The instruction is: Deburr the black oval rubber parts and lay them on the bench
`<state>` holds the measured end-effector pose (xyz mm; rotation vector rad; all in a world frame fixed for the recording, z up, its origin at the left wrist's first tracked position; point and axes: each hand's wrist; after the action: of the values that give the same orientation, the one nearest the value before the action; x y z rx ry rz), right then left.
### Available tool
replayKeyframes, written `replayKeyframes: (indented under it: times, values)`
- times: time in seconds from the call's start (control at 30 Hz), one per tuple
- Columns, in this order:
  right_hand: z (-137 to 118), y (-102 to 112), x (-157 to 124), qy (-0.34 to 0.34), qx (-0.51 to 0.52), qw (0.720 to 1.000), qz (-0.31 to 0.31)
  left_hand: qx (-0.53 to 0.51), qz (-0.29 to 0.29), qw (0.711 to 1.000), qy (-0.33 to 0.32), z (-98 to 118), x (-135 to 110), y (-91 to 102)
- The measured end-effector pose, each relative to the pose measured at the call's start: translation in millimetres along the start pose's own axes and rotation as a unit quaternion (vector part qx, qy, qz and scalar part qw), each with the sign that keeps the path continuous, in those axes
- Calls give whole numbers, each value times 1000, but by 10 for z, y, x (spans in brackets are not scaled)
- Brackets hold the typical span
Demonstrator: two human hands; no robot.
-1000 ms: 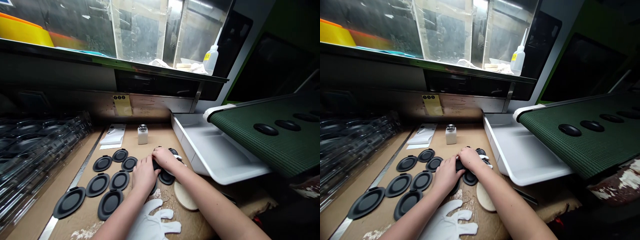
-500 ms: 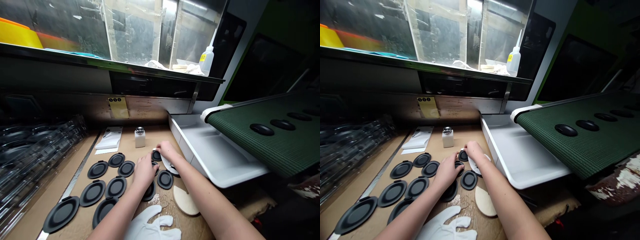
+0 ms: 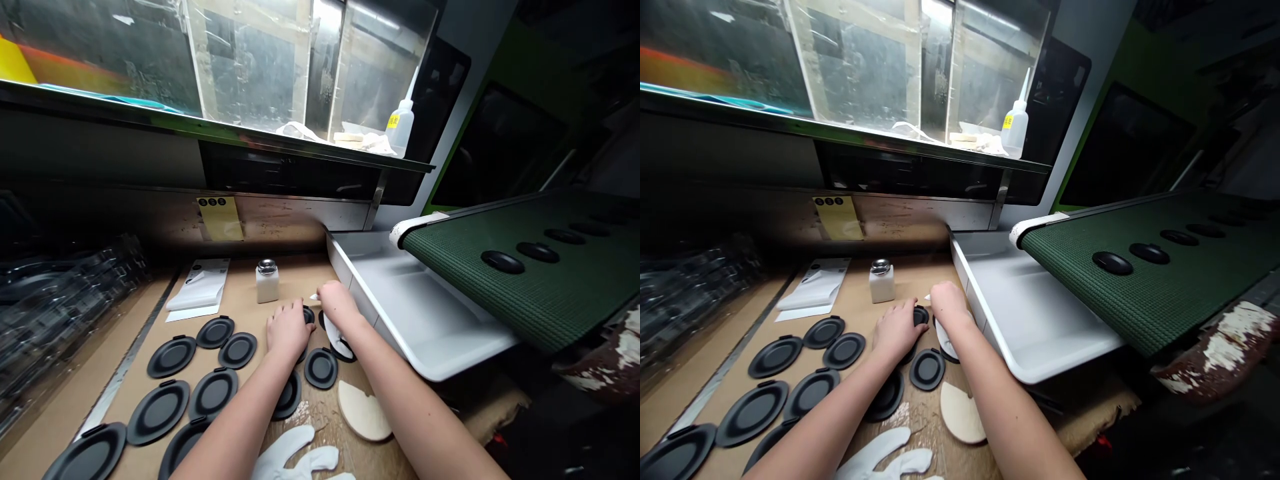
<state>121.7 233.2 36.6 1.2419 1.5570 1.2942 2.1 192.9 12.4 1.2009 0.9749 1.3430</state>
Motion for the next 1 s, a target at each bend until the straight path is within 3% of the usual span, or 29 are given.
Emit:
replayKeyframes:
  times: [0.13,0.33,0.53,0.7,0.8,1.0]
  values:
    - [154,11,-51,-26,-2,1000,14,0,7,1000,2,33,14,-3]
    - [294,-191,-22,-10,22,999,-35,-10,24,998,-53,152,-70,35]
    - [249,-231,-23,-15,-9,1000,-19,-14,24,996,-81,173,-98,-11]
    - [178,-135,-73,-22,-27,999,2,-17,25,995,-97,170,-79,-43]
    - [96,8,-249,-38,-41,998,41,-24,28,994,-101,158,-111,-8]
    - [-179,293,-930,-59,-67,990,113,-54,20,987,-147,189,-371,108]
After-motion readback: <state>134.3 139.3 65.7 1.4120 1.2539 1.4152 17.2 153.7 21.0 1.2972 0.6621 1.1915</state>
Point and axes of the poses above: each hand's wrist, its own x-axis towards the middle knuckle, its own y-axis out of the back of the hand, z = x × y, and after that the axes turned 7 degrees about x, right-handed
